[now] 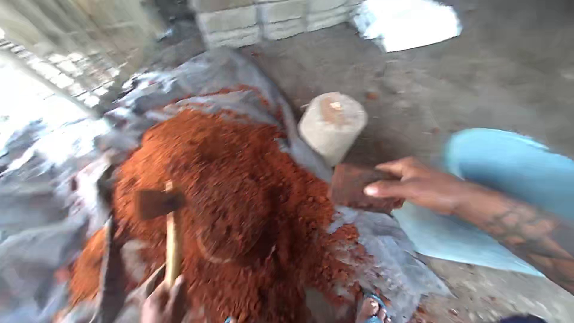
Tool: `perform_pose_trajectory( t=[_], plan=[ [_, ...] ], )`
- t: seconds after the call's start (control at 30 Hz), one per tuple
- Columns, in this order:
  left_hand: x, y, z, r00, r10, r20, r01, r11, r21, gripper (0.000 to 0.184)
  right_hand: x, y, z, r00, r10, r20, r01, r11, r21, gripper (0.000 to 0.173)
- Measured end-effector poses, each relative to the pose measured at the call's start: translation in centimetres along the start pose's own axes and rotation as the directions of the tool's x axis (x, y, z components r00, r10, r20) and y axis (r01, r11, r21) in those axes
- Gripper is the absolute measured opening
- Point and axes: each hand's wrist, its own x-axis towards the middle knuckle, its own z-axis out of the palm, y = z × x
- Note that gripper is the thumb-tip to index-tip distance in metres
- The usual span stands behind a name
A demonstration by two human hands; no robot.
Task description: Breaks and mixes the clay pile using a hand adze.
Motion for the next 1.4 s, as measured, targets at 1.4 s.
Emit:
perform_pose_trajectory(
  t=[1.4],
  plan=[
    [0.4,9.8,-2.7,0.659,0.66,-0.361,-0.597,0.751,0.284,0.075,7.6,10.0,10.5,0.955,0.2,0.22,-0.195,0.98,-0.047,0.03]
  ],
)
